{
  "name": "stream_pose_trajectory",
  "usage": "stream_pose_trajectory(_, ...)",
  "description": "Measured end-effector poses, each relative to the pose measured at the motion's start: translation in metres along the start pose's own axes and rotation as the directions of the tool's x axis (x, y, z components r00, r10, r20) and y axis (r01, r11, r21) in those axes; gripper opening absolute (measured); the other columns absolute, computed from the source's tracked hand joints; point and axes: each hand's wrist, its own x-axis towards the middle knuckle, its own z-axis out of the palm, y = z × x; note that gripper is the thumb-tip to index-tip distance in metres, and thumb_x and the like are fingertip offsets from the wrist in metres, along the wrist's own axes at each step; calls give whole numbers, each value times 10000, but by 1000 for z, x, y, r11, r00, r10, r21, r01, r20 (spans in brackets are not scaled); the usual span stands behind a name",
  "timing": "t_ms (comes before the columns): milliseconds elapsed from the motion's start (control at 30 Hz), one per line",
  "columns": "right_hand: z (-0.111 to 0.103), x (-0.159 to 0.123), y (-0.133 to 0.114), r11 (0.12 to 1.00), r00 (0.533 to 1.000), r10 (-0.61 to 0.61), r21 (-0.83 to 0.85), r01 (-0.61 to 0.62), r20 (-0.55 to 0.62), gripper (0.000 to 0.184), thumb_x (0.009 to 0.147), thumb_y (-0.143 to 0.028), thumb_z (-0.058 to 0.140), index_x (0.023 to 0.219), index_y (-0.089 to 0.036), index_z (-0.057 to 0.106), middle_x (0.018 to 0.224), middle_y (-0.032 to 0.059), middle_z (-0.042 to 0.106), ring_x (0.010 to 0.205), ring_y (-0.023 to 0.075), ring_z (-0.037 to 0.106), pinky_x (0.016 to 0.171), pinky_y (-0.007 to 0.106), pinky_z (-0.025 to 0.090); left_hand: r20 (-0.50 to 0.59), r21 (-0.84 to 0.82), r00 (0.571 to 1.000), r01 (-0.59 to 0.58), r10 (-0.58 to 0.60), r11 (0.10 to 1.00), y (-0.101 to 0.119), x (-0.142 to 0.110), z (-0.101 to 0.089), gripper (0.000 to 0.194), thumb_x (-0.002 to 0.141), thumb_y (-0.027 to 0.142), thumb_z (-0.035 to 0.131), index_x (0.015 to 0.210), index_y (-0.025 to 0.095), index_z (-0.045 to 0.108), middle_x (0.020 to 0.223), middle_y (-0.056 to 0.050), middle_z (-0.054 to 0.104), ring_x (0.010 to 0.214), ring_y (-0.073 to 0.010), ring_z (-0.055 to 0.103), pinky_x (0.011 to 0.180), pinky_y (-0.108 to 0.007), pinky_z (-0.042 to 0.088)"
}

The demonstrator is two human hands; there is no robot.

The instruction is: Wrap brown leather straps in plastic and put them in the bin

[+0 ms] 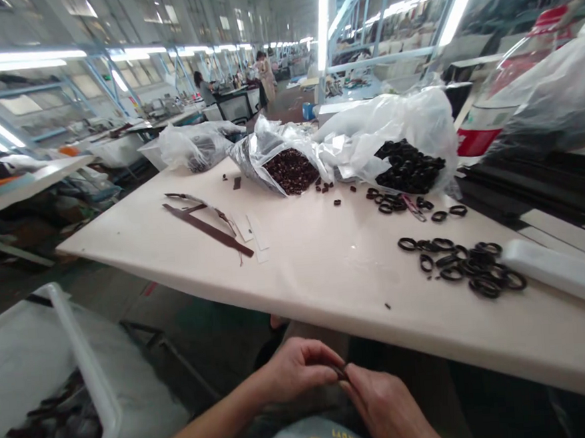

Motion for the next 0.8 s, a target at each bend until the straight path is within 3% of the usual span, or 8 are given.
stream_pose_trajectory(67,2,-3,1,1000,1000,3,24,-3,13,395,1060,-331,296,793,-212,563,681,19,676,586,174,675,532,272,361,33,208,996,-91,86,974,6,-4,-4,242,779,294,701,986,193,775,927,-61,771,854,-216,685,802,-321,514)
stream_pose_trajectory(200,9,-6,2,1000,999,5,6,-6,36,409,1058,-334,284,790,-212,567,687,27,691,582,168,679,518,276,350,115,560,965,-260,237,787,4,-6,-6,208,864,303,636,1015,241,764,961,-55,771,888,-221,688,874,-321,493)
stream_pose_trajectory(400,26,-12,12,995,1000,-22,-97,21,-10,483,1064,-381,225,774,-208,570,627,22,692,527,164,677,484,292,298,176,702,945,-316,274,638,-30,5,-7,239,923,378,548,982,241,735,905,-63,752,852,-231,681,834,-316,497)
stream_pose_trajectory(533,30,-14,15,995,1000,-1,-104,-2,-29,458,1055,-402,277,743,-210,552,609,15,684,501,158,657,477,290,277,191,704,940,-332,283,627,-32,9,-4,281,923,427,513,925,239,722,863,-69,740,823,-240,676,799,-318,499)
stream_pose_trajectory(667,4,-9,10,996,996,-22,-85,14,-86,484,1059,-412,235,729,-218,532,593,15,661,483,161,631,474,300,283,193,587,938,-345,287,732,-4,7,0,305,935,419,487,968,232,726,866,-62,747,793,-210,683,747,-284,497)
stream_pose_trajectory(800,-60,-2,8,995,982,95,30,-92,-161,440,1064,-382,275,747,-225,537,660,19,669,568,158,647,522,268,367,100,498,914,-388,392,776,39,11,-10,333,923,463,534,972,211,746,763,-58,731,680,-179,657,661,-266,498)
